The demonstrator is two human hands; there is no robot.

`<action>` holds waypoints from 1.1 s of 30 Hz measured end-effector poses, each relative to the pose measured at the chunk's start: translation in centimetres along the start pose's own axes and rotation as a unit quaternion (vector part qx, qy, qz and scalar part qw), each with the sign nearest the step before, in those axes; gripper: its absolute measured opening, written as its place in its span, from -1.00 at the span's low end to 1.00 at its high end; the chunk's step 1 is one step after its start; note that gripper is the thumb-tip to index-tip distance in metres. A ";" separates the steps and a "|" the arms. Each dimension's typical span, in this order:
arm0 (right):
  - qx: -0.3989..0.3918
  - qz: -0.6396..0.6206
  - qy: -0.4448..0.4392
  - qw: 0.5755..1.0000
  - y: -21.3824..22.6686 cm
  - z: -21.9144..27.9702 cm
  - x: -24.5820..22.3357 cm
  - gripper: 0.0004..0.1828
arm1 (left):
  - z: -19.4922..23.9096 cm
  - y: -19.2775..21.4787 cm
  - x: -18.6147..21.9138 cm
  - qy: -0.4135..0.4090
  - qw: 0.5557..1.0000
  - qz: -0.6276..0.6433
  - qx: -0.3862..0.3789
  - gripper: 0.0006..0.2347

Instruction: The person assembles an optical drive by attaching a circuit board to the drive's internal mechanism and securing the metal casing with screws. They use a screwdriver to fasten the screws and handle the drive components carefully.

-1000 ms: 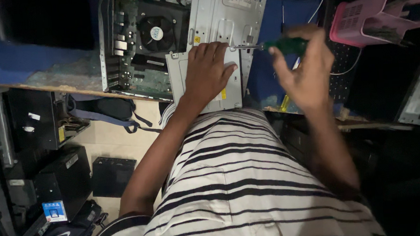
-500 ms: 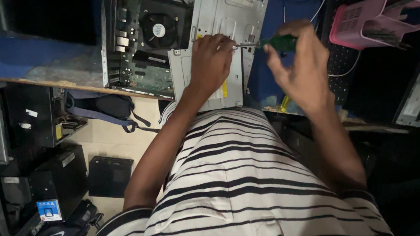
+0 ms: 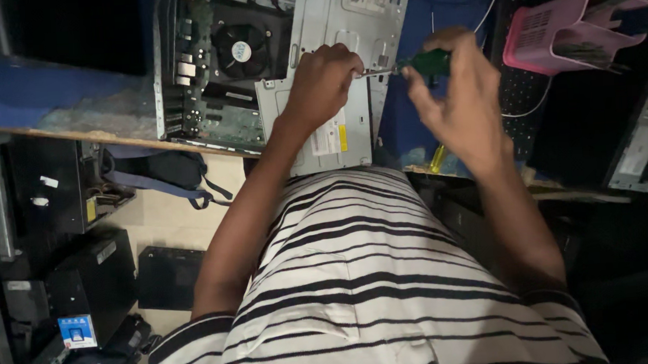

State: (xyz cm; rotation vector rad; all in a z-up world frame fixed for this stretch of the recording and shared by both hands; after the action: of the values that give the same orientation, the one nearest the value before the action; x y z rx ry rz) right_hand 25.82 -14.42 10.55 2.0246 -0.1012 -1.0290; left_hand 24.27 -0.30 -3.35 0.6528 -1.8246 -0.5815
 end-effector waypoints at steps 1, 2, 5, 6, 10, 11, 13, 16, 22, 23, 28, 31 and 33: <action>0.000 0.003 -0.004 1.000 -0.1 0.1 0.2 -0.61 | 0.2 0.1 0.0 -0.007 1.000 -0.004 0.003 -0.92; 0.002 0.007 -0.007 1.000 -0.1 0.1 0.3 -0.62 | 0.2 0.1 0.0 -0.005 1.000 -0.002 0.000 -0.92; 0.014 0.002 -0.023 1.000 0.2 0.5 0.8 -0.62 | 0.2 0.2 0.1 -0.008 1.000 -0.002 -0.002 -0.94; 0.020 -0.004 -0.030 0.999 0.3 0.7 0.9 -0.62 | 0.2 0.2 0.2 -0.012 1.000 -0.007 0.001 -0.94; 0.037 0.002 -0.021 0.999 0.5 0.8 1.0 -0.61 | -0.2 -0.1 0.0 0.006 1.000 -0.011 -0.017 -0.95; 0.044 0.002 -0.015 0.999 0.5 0.9 1.0 -0.59 | -0.2 0.2 0.1 0.004 1.000 -0.008 -0.006 -0.94; 0.057 -0.014 -0.015 0.998 0.7 1.1 1.4 -0.58 | -0.3 0.5 0.2 -0.001 1.000 0.000 0.016 -0.92; 0.086 -0.064 -0.033 0.994 1.3 1.9 2.7 -0.57 | -0.1 1.0 0.1 0.005 0.999 0.022 0.042 -0.92; 0.225 -0.214 -0.068 0.948 4.4 5.1 5.7 -0.54 | 2.4 1.8 -2.1 0.164 0.906 0.382 0.075 -0.91; 0.234 -0.225 -0.071 0.943 4.5 5.5 5.8 -0.53 | 2.9 2.2 -1.8 0.170 0.895 0.406 0.076 -0.91; 0.277 -0.292 -0.146 0.904 4.1 7.9 5.6 -0.56 | 5.9 3.8 -0.4 0.200 0.868 0.446 0.086 -0.90; 0.307 -0.359 -0.183 0.862 3.7 8.8 4.9 -0.54 | 6.8 4.5 0.1 0.183 0.862 0.460 0.109 -0.87; 0.318 -0.373 -0.179 0.853 3.7 8.6 4.1 -0.53 | 7.1 4.2 -0.4 0.206 0.842 0.484 0.122 -0.89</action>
State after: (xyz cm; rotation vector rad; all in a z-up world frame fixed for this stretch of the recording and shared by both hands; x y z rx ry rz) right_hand 23.58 -24.08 7.93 2.4963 0.2000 -2.0854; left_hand 16.99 3.64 -3.06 -0.0551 -1.5578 0.4494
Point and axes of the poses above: each hand's wrist, its own z-axis away from the middle knuckle, its own y-axis out of the back of the hand, x = y × z, the point moved 10 cm from there along -z, towards the middle knuckle, and after that the axes turned 6 degrees about -z, right-handed, at the moved point
